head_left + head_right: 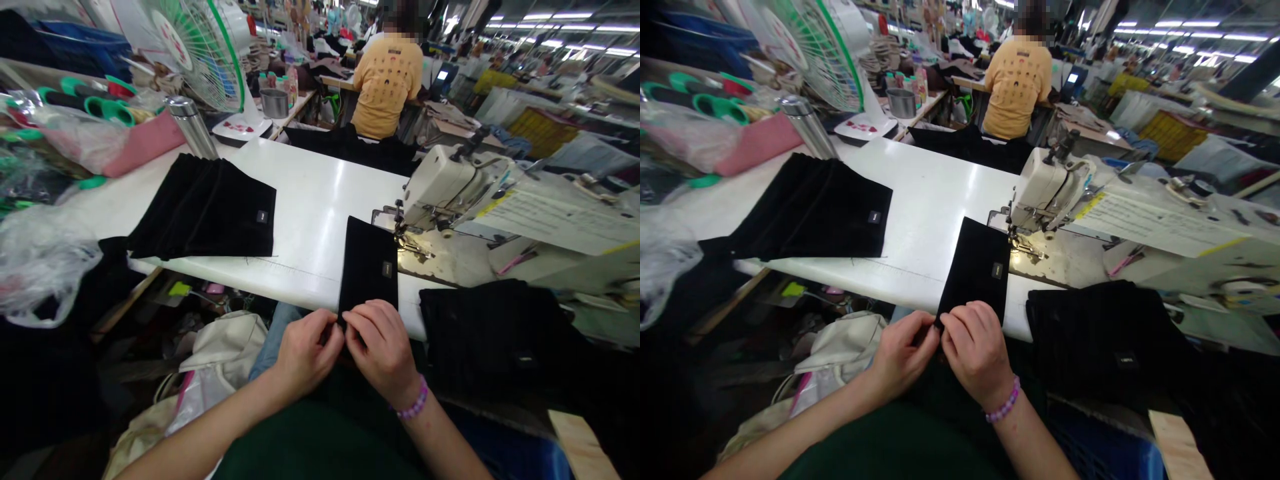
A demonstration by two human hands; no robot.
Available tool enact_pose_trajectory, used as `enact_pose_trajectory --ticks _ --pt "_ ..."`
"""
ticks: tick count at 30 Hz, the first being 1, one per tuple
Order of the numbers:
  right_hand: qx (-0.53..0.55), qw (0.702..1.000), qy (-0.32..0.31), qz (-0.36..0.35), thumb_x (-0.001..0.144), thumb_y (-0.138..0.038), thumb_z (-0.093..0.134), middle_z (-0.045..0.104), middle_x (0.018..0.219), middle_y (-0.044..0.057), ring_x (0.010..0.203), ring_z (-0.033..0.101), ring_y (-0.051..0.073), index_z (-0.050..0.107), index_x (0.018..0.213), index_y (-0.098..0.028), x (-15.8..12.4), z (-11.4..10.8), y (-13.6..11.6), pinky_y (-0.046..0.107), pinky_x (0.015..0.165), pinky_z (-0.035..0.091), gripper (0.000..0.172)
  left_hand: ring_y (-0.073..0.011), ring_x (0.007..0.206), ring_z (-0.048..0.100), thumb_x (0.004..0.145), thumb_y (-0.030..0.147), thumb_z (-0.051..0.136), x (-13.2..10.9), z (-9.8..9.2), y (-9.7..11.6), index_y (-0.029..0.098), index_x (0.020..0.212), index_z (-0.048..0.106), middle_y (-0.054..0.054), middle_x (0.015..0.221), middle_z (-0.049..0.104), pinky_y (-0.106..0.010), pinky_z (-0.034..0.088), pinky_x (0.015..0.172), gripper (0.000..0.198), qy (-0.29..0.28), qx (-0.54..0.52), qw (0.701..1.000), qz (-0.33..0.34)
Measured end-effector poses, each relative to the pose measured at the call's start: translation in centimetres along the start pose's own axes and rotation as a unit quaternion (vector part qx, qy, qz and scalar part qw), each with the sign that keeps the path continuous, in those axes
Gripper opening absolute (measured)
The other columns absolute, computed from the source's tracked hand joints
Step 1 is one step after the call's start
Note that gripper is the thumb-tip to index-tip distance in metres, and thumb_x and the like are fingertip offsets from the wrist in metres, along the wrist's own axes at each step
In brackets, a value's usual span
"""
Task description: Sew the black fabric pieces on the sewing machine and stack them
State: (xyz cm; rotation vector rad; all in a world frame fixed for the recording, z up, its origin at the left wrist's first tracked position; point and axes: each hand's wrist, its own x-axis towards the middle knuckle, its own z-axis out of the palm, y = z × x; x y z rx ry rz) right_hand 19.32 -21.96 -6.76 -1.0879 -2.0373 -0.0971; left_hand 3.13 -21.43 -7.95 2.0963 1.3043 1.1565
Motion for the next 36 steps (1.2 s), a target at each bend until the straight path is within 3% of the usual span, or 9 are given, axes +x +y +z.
enact_pose_trajectory --ticks 5,10,17,20,24,28,30,33,36 --pt "-0.007 1.000 -0.014 -0.016 0.092 -0.007 0.054 0.068 0.092 0.008 0.092 0.062 0.022 0.063 0.107 -0.017 -0.1 -0.1 0.1 0.046 0.091 0.055 0.020 -0.0123 0.057 0.059 0.090 0.023 0.053 0.1 -0.2 0.6 0.017 0.079 0.064 0.000 0.066 0.063 -0.023 0.044 0.058 0.017 -0.021 -0.093 0.992 -0.086" --pt "-0.030 0.999 -0.024 -0.013 0.093 -0.007 0.051 0.068 0.091 0.006 0.089 0.060 0.020 0.061 0.103 -0.017 0.1 0.0 0.0 0.045 0.094 0.052 0.017 -0.0115 0.055 0.055 0.088 0.042 0.061 0.6 -0.5 0.9 0.016 0.066 0.062 0.000 0.058 0.061 -0.021 0.044 0.054 0.033 -0.068 -0.294 0.914 -0.271" --pt "-0.181 0.959 0.026 0.216 0.089 -0.012 0.055 0.062 0.115 0.016 0.106 0.059 0.029 0.056 0.119 -0.014 -1.8 -1.1 1.9 0.045 0.089 0.052 0.031 -0.0049 0.044 0.033 0.076 0.054 0.072 0.3 -0.5 -0.5 0.014 0.062 0.065 -0.001 0.053 0.062 -0.017 0.025 0.044 0.043 -0.033 -0.314 0.872 -0.373" --pt "-0.178 0.947 0.009 0.268 0.090 -0.019 0.058 0.063 0.105 0.014 0.098 0.062 0.027 0.055 0.119 -0.013 -3.0 -1.9 2.2 0.041 0.084 0.054 0.030 -0.0037 0.043 0.029 0.070 0.060 0.075 0.1 -0.2 -0.8 0.013 0.059 0.064 -0.001 0.050 0.060 -0.017 0.020 0.043 0.049 -0.041 -0.316 0.857 -0.405" --pt "-0.177 0.943 -0.036 0.281 0.088 -0.019 0.056 0.065 0.094 0.008 0.086 0.065 0.023 0.059 0.109 -0.017 -3.3 -2.0 1.8 0.033 0.072 0.053 0.022 -0.0032 0.042 0.027 0.066 0.061 0.077 0.2 0.1 -0.3 0.014 0.060 0.064 -0.001 0.050 0.060 -0.016 0.016 0.042 0.050 -0.060 -0.334 0.839 -0.426" --pt "-0.168 0.921 -0.008 0.351 0.083 -0.015 0.050 0.064 0.080 0.004 0.071 0.064 0.019 0.058 0.086 -0.019 -3.1 -1.6 1.9 0.029 0.061 0.046 0.010 -0.0032 0.041 0.027 0.066 0.057 0.078 0.3 0.0 0.2 0.014 0.058 0.063 0.000 0.049 0.059 -0.016 0.017 0.041 0.047 -0.050 -0.331 0.839 -0.429" --pt "-0.095 0.898 0.024 0.429 0.080 -0.018 0.051 0.061 0.071 0.001 0.063 0.062 0.018 0.057 0.087 -0.020 -3.2 -1.6 2.1 0.027 0.058 0.043 0.009 -0.0031 0.041 0.026 0.066 0.056 0.077 0.3 0.0 0.1 0.014 0.057 0.063 0.000 0.049 0.059 -0.016 0.017 0.041 0.045 -0.042 -0.324 0.842 -0.429" --pt "0.115 0.823 0.061 0.553 0.078 -0.027 0.056 0.057 0.059 -0.003 0.057 0.059 0.016 0.057 0.087 -0.021 -3.3 -1.8 2.1 0.025 0.055 0.042 0.011 -0.0031 0.041 0.027 0.065 0.057 0.078 0.1 0.1 -0.3 0.014 0.057 0.063 -0.001 0.050 0.060 -0.017 0.018 0.041 0.046 -0.040 -0.318 0.844 -0.431" --pt "0.257 0.762 0.046 0.593 0.082 -0.038 0.052 0.061 0.054 -0.002 0.042 0.051 0.011 0.054 0.076 -0.021 -3.3 -2.1 2.0 0.022 0.042 0.037 0.018 -0.0025 0.040 0.025 0.060 0.061 0.079 0.0 0.3 -0.6 0.013 0.055 0.062 -0.001 0.048 0.059 -0.016 0.016 0.041 0.051 -0.050 -0.314 0.838 -0.443"
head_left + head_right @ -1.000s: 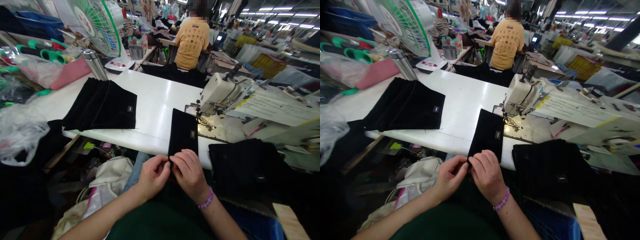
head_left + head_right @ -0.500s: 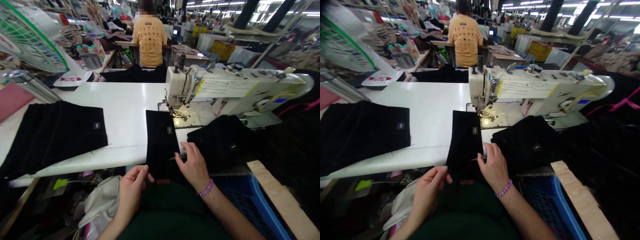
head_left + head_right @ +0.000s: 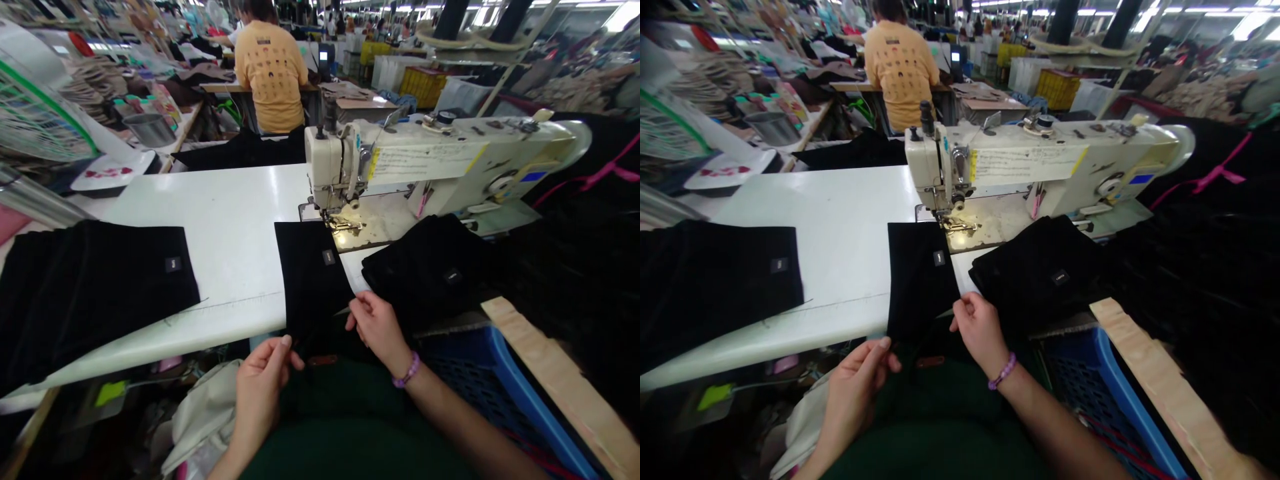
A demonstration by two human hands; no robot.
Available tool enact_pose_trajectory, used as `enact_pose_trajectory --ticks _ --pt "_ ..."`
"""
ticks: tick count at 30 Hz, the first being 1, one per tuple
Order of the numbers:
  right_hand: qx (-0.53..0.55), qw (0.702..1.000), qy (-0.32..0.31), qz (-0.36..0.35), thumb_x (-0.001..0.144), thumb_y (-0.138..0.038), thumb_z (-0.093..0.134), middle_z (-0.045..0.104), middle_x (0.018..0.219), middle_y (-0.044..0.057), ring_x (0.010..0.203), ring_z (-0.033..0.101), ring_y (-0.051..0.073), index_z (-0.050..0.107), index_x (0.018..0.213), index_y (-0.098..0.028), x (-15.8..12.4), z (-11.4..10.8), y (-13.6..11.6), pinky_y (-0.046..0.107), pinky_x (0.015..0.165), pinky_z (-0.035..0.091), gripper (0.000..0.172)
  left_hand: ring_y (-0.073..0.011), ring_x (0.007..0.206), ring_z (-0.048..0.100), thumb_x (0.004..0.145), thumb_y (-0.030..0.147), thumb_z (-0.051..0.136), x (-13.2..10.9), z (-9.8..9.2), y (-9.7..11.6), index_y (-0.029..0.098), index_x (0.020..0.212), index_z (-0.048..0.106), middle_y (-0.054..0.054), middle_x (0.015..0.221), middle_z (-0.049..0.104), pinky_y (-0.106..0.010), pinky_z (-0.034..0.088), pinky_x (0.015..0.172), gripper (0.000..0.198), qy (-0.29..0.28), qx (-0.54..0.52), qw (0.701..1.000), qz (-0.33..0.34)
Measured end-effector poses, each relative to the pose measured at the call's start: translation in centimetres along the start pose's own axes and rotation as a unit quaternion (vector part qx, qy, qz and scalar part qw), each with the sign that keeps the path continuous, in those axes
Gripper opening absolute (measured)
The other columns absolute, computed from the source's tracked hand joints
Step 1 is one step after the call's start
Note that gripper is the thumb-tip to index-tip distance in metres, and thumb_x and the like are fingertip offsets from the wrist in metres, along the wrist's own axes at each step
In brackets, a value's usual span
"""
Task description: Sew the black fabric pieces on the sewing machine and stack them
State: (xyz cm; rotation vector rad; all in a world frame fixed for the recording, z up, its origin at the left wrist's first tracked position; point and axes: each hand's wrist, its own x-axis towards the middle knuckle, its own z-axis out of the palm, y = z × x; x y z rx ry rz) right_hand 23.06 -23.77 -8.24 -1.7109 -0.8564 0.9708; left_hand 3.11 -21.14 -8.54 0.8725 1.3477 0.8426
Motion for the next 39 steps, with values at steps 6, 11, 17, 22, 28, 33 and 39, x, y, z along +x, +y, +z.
enact_pose_trajectory --ticks 6,11,17,22,28,33,39 --pt "0.085 0.994 -0.041 0.051 0.083 -0.051 0.048 0.066 0.056 0.001 0.033 0.043 0.007 0.052 0.070 -0.020 0.1 -0.2 -0.3 0.018 0.031 0.034 0.034 -0.0032 0.040 0.026 0.060 0.064 0.078 0.0 0.2 -0.2 0.014 0.055 0.062 -0.001 0.048 0.057 -0.017 0.017 0.041 0.053 -0.008 0.013 1.000 0.002" --pt "0.110 0.992 -0.031 0.053 0.080 -0.052 0.058 0.060 0.050 -0.004 0.030 0.040 0.004 0.052 0.070 -0.019 0.1 0.0 -0.3 0.014 0.029 0.030 0.035 -0.0047 0.040 0.024 0.068 0.065 0.072 0.2 -0.4 -0.1 0.015 0.056 0.061 0.001 0.047 0.053 -0.019 0.016 0.041 0.052 -0.016 0.051 0.998 0.021" --pt "0.153 0.983 -0.067 0.079 0.079 -0.052 0.059 0.060 0.050 -0.004 0.028 0.037 0.003 0.051 0.069 -0.019 -0.1 -0.2 -0.6 0.014 0.028 0.026 0.035 -0.0118 0.051 0.042 0.087 0.042 0.064 -0.3 -0.5 2.4 0.020 0.061 0.054 0.003 0.054 0.047 -0.025 0.034 0.054 0.036 0.092 0.292 0.884 0.353" --pt "0.169 0.978 -0.085 0.089 0.076 -0.054 0.059 0.058 0.050 -0.005 0.029 0.035 0.004 0.052 0.072 -0.019 0.1 -0.4 -0.9 0.016 0.028 0.025 0.036 -0.0251 0.094 0.061 0.091 0.026 0.062 0.7 3.8 3.9 0.021 0.111 0.065 -0.009 0.106 0.068 -0.038 0.046 0.081 0.021 -0.069 0.510 0.643 0.568" --pt "0.140 0.982 -0.097 0.080 0.081 -0.056 0.055 0.058 0.051 -0.003 0.030 0.036 0.006 0.055 0.075 -0.019 -0.4 -0.8 -1.1 0.020 0.029 0.026 0.037 -0.0245 0.089 0.059 0.091 0.016 0.056 3.8 6.1 3.5 0.016 0.109 0.065 -0.009 0.101 0.067 -0.040 0.046 0.077 0.020 -0.137 0.542 0.579 0.593" --pt "-0.219 0.947 0.040 -0.229 0.092 -0.030 0.054 0.062 0.063 0.000 0.052 0.056 0.014 0.067 0.102 -0.018 -1.4 -2.7 -2.3 0.026 0.050 0.044 0.021 -0.0202 0.080 0.059 0.098 0.018 0.050 4.0 5.5 4.3 0.017 0.103 0.069 -0.007 0.089 0.069 -0.035 0.047 0.071 0.020 -0.121 0.498 0.592 0.622" --pt "-0.416 0.750 0.043 -0.513 0.097 -0.015 0.051 0.073 0.102 0.007 0.099 0.065 0.021 0.069 0.095 -0.020 0.9 -3.9 -2.8 0.041 0.093 0.049 0.019 -0.0212 0.081 0.060 0.092 0.018 0.057 3.4 6.2 6.7 0.018 0.094 0.071 -0.006 0.087 0.070 -0.036 0.047 0.071 0.014 -0.159 0.512 0.631 0.561"
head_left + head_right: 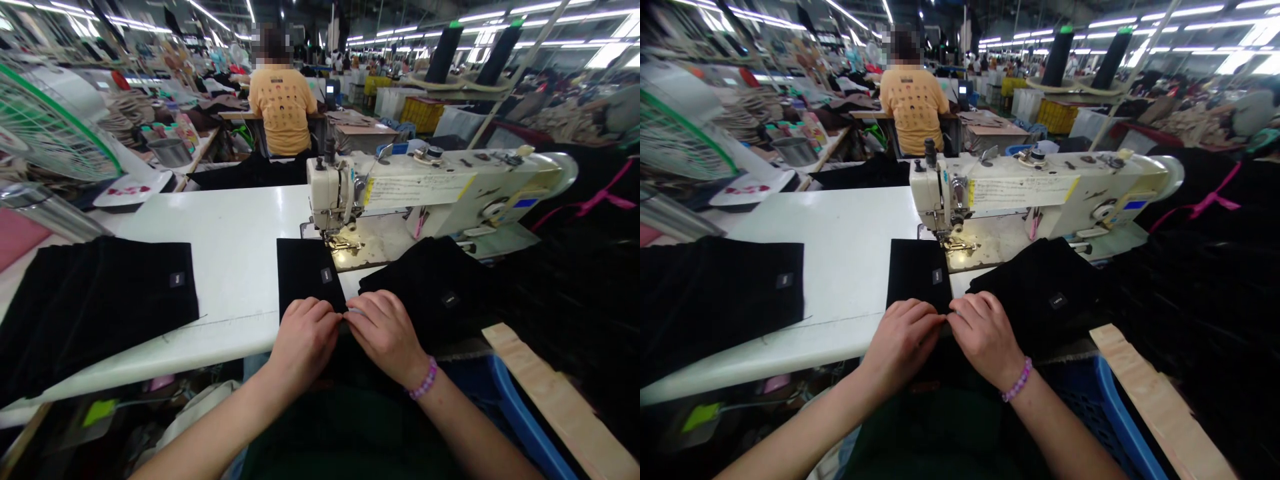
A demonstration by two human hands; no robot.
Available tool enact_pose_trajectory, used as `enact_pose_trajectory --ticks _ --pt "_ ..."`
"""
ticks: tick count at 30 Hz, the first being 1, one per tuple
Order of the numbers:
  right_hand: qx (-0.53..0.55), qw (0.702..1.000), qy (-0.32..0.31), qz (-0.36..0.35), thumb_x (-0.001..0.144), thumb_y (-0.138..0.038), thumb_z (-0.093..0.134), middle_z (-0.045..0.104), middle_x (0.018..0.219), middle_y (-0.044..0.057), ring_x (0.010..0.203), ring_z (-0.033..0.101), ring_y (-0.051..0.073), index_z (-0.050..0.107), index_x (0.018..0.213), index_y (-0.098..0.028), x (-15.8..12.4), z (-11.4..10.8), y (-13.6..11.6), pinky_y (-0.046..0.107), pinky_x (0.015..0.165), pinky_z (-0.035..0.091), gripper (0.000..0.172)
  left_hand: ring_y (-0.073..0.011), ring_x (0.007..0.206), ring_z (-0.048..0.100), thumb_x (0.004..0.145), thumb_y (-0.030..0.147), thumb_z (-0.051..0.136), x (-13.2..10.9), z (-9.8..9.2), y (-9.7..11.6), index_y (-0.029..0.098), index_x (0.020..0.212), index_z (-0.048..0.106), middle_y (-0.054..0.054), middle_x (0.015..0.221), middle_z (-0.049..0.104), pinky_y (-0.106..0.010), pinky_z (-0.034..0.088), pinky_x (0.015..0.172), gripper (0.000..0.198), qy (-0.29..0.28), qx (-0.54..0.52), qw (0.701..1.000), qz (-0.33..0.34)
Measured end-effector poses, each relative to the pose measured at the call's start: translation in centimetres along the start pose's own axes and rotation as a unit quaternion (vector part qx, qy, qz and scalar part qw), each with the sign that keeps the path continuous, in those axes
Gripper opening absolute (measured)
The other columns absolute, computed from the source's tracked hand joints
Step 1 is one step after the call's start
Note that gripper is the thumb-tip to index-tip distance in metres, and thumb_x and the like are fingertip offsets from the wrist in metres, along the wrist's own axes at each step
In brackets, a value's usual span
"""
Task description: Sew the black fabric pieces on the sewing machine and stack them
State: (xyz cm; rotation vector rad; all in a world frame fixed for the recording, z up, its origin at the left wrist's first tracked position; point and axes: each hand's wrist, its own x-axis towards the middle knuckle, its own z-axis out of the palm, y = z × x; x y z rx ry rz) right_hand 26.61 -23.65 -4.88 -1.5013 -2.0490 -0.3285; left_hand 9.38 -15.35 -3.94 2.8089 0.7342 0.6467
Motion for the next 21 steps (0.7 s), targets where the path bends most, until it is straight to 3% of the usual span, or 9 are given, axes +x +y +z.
enact_pose_trajectory --ticks 3,7,11,21 --pt "0.024 0.999 -0.020 -0.025 0.098 -0.011 0.050 0.074 0.095 0.003 0.102 0.065 0.018 0.068 0.095 -0.020 -0.1 0.8 0.5 0.046 0.107 0.043 0.021 -0.0246 0.098 0.062 0.088 0.025 0.062 1.3 -0.5 -1.0 0.020 0.111 0.069 -0.008 0.107 0.071 -0.039 0.049 0.083 0.025 -0.050 -0.018 0.998 -0.026" --pt "0.035 0.998 -0.053 -0.024 0.098 -0.010 0.048 0.074 0.092 0.002 0.096 0.066 0.017 0.068 0.090 -0.020 -0.5 1.2 0.4 0.047 0.111 0.041 0.024 -0.0299 0.122 0.054 0.095 0.032 0.057 2.3 0.6 -2.9 0.020 0.131 0.060 -0.011 0.135 0.061 -0.048 0.043 0.101 0.038 -0.052 0.064 0.996 0.029" --pt "0.040 0.997 -0.060 -0.022 0.098 -0.010 0.048 0.074 0.092 0.002 0.095 0.065 0.017 0.068 0.092 -0.019 -0.2 1.3 0.4 0.047 0.112 0.039 0.023 -0.0288 0.120 0.055 0.096 0.030 0.055 2.5 1.5 -3.8 0.021 0.129 0.061 -0.010 0.133 0.063 -0.046 0.044 0.099 0.035 -0.063 0.096 0.992 0.046" --pt "0.022 0.995 -0.100 0.009 0.095 -0.011 0.054 0.073 0.088 0.001 0.092 0.062 0.018 0.069 0.089 -0.021 2.7 2.1 1.8 0.050 0.114 0.036 0.018 -0.0308 0.120 0.055 0.096 0.030 0.055 4.8 1.3 -5.6 0.020 0.128 0.063 -0.013 0.134 0.063 -0.053 0.043 0.103 0.035 -0.053 0.091 0.994 0.037"
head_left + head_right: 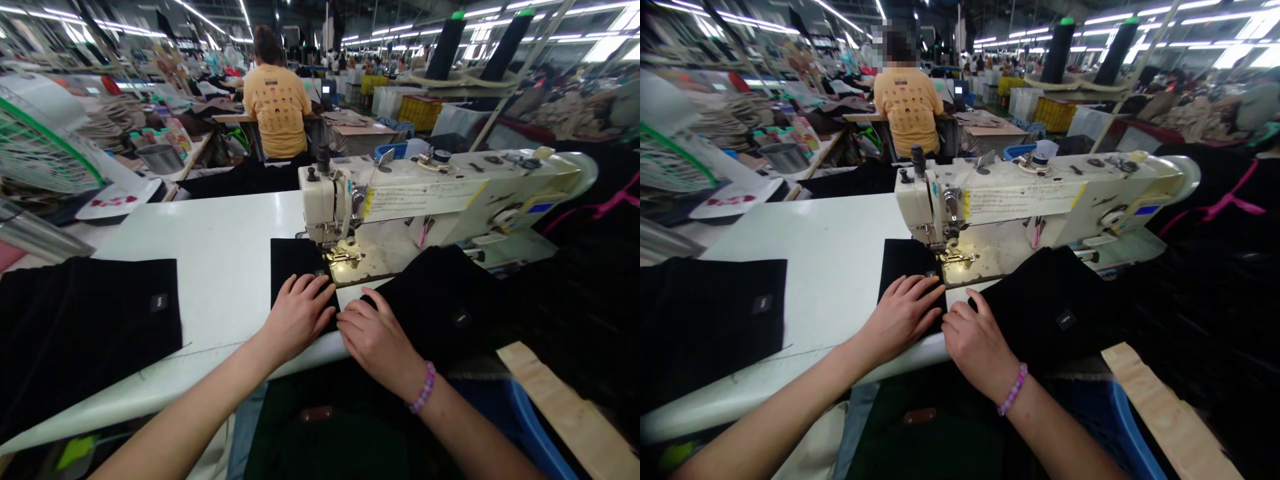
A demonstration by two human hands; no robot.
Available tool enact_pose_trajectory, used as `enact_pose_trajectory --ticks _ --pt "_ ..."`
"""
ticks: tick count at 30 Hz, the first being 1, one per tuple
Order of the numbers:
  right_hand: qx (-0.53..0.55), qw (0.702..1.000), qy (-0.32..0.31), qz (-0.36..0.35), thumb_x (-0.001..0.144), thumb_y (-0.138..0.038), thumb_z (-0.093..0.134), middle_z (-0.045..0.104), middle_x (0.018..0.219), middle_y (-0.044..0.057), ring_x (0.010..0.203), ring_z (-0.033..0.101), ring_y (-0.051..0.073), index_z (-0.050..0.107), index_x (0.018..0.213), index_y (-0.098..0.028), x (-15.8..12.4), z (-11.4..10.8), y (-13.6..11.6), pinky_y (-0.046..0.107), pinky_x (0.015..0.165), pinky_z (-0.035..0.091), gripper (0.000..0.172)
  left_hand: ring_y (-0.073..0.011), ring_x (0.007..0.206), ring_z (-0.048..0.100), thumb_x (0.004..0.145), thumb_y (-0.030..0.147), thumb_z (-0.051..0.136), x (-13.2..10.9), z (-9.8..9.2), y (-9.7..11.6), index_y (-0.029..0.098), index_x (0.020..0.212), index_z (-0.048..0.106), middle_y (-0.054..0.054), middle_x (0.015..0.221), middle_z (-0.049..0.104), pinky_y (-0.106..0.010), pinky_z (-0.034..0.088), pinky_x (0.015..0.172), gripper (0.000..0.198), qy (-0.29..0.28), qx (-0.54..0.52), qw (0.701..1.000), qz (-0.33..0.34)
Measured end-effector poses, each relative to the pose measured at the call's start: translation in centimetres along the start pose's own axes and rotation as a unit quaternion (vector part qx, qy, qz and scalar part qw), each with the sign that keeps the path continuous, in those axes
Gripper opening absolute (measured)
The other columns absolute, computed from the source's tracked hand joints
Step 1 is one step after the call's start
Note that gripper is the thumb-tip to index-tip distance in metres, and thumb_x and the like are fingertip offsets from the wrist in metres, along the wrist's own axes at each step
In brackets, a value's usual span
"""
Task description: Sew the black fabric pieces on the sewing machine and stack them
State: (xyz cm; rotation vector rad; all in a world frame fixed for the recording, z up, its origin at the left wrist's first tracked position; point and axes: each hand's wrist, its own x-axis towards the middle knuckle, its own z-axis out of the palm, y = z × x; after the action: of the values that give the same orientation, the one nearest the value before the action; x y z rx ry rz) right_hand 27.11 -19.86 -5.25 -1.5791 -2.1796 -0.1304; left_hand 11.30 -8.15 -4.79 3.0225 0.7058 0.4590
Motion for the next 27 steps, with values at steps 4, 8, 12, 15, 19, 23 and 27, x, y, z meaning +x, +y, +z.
enact_pose_trajectory --ticks 4,8,12,15,19,23,27 --pt "-0.007 1.000 -0.013 0.006 0.093 -0.010 0.057 0.073 0.088 0.001 0.091 0.062 0.019 0.069 0.088 -0.020 1.2 0.0 0.6 0.052 0.117 0.032 0.017 -0.0269 0.110 0.061 0.098 0.025 0.049 -0.3 -0.5 0.5 0.016 0.114 0.069 -0.011 0.117 0.069 -0.047 0.048 0.099 0.027 -0.012 -0.061 0.998 0.012" --pt "-0.018 1.000 -0.025 0.005 0.094 -0.010 0.057 0.074 0.093 0.002 0.094 0.062 0.020 0.069 0.088 -0.021 2.2 0.4 1.3 0.054 0.116 0.032 0.017 -0.0243 0.098 0.064 0.099 0.023 0.044 -0.9 -0.7 1.0 0.015 0.102 0.071 -0.011 0.101 0.071 -0.042 0.054 0.089 0.028 -0.023 -0.099 0.995 0.024" --pt "-0.038 0.998 -0.040 0.011 0.095 -0.010 0.056 0.074 0.096 0.003 0.096 0.061 0.020 0.069 0.095 -0.019 3.0 0.7 1.8 0.054 0.115 0.031 0.016 -0.0263 0.103 0.064 0.099 0.023 0.045 -0.5 -0.3 0.1 0.013 0.106 0.070 -0.013 0.106 0.071 -0.044 0.054 0.089 0.028 -0.007 -0.081 0.996 0.037" --pt "-0.051 0.997 -0.048 0.014 0.095 -0.010 0.057 0.074 0.098 0.004 0.097 0.060 0.020 0.070 0.096 -0.019 3.5 0.9 2.0 0.055 0.116 0.029 0.015 -0.0263 0.105 0.063 0.099 0.024 0.045 0.2 0.1 -1.0 0.013 0.106 0.070 -0.013 0.109 0.071 -0.044 0.054 0.091 0.028 -0.006 -0.072 0.997 0.042" --pt "-0.050 0.998 -0.044 0.013 0.096 -0.013 0.058 0.075 0.103 0.004 0.099 0.060 0.020 0.070 0.096 -0.019 3.7 1.1 2.3 0.056 0.117 0.025 0.013 -0.0260 0.104 0.064 0.098 0.025 0.047 1.2 0.3 -2.3 0.014 0.105 0.072 -0.013 0.110 0.071 -0.044 0.054 0.090 0.028 0.000 -0.066 0.997 0.043" --pt "-0.031 0.999 -0.037 0.022 0.097 -0.015 0.058 0.076 0.102 0.002 0.101 0.060 0.019 0.070 0.097 -0.019 3.5 1.0 2.5 0.055 0.119 0.021 0.012 -0.0265 0.103 0.066 0.098 0.026 0.048 2.2 0.3 -3.4 0.014 0.105 0.073 -0.013 0.111 0.072 -0.043 0.054 0.088 0.029 -0.006 -0.054 0.998 0.039" --pt "-0.024 0.999 -0.032 0.025 0.098 -0.016 0.058 0.076 0.106 0.002 0.104 0.060 0.019 0.070 0.097 -0.020 3.2 0.7 2.4 0.054 0.119 0.019 0.013 -0.0265 0.101 0.067 0.098 0.027 0.047 3.2 0.4 -4.4 0.015 0.104 0.074 -0.012 0.111 0.072 -0.043 0.053 0.086 0.030 -0.009 -0.042 0.999 0.032"
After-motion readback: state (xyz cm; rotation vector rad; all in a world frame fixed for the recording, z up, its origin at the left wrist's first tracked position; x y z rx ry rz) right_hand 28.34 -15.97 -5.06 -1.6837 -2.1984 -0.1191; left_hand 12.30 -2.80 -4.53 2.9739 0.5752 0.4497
